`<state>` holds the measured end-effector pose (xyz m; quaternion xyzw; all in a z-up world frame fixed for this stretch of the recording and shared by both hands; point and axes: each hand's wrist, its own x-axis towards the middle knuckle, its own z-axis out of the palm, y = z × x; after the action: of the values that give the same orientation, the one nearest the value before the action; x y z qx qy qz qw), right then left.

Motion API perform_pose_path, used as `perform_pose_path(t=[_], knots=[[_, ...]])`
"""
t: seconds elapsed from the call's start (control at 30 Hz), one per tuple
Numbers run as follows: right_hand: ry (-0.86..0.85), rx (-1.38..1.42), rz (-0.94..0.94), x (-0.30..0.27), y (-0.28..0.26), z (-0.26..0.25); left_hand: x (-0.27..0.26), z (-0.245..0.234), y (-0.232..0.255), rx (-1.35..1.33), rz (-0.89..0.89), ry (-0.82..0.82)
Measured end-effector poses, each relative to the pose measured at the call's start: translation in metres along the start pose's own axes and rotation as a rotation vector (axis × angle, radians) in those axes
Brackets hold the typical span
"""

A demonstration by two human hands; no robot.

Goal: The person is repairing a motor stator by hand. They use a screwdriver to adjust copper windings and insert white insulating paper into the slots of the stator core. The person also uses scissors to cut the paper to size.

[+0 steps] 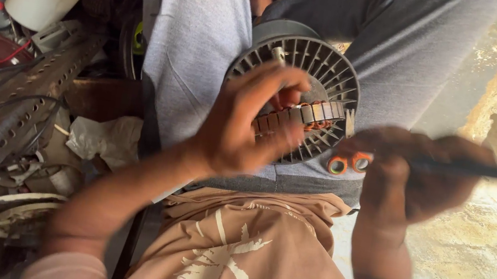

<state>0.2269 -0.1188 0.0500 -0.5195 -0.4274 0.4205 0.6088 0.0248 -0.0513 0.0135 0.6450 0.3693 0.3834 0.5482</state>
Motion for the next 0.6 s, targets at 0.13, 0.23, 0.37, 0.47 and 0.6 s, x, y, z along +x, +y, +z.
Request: perform_pose_path(t=[0.13, 0.23, 0.37, 0.47, 0.6], knots=[[-0.292, -0.168, 0.051, 0.026, -0.022, 0.009, -0.026, 0.019, 0.009, 0.106, 0.051, 0.179], [-0.397, -0.077, 0.138, 0.043, -0.032, 0.015, -0.034, 0.024, 0.007, 0.112, 0.031, 0.253], [-0.441, -0.090, 0.215, 0.052, -0.038, 0.022, -0.038, 0.024, 0.004, 0.116, 0.064, 0.281], [-0.475, -0.107, 0.218, 0.054, -0.037, 0.022, -0.040, 0.026, 0.003, 0.109, 0.061, 0.298], [-0.502, -0.161, 0.181, 0.056, -0.034, 0.023, -0.038, 0.029, 0.002, 0.132, 0.068, 0.346]])
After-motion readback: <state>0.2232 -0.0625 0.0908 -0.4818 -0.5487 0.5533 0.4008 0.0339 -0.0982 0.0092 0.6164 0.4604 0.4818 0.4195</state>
